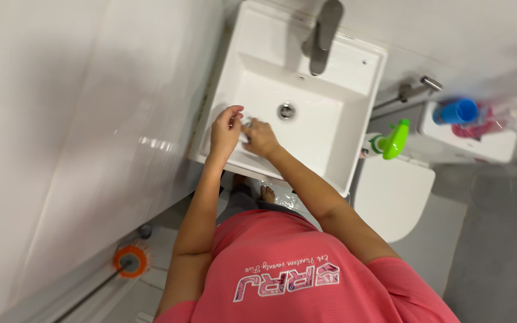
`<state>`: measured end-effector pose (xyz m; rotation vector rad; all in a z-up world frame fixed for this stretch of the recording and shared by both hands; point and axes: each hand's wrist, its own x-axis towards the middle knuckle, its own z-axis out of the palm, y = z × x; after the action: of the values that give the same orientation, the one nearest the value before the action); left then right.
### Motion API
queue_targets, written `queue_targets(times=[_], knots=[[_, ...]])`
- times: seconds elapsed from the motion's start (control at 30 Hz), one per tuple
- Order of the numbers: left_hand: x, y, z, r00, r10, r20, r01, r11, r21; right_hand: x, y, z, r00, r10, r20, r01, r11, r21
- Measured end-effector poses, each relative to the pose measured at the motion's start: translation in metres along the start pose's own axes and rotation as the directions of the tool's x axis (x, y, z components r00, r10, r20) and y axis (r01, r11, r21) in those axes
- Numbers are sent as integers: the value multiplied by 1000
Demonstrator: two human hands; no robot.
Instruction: The person cleans a bathroom sink by spraying a cleaning solution from a green bottle onto a white scrub brush and the sink basin. They scrub the sink basin, faucet, and surrounding areas with the brush, then rinse the brush under running water.
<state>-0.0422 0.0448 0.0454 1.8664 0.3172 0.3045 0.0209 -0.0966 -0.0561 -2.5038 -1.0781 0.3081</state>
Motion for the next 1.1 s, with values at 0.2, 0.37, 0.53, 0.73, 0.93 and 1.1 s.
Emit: queue_targets(times=[0.2, 0.37, 0.53, 0.73, 0.93, 1.1], knots=[[-65, -2, -43, 993, -23, -116, 27, 999, 33, -17, -23, -28, 953, 51, 298, -162, 918, 362], [-103, -13, -63, 962, -50, -269, 49, 999, -9, -12, -27, -32, 904, -72, 423, -261, 689, 676], [-105, -20, -66, 947, -64, -314, 59, 998, -24, 7, -51, -14, 830, 450, 329, -471, 252, 845], [-101, -30, -71, 931, -58, -361, 39, 998, -58, 0, -66, -35, 955, 161, 249, -288, 705, 648], [-85, -26, -62, 943, -40, -331, 18, 997, -71, -3, -67, -59, 952, 37, 304, -228, 749, 622], [-84, -17, -55, 940, -20, -340, -26, 991, -131, 6, -79, -18, 825, 541, 164, -453, 458, 765]])
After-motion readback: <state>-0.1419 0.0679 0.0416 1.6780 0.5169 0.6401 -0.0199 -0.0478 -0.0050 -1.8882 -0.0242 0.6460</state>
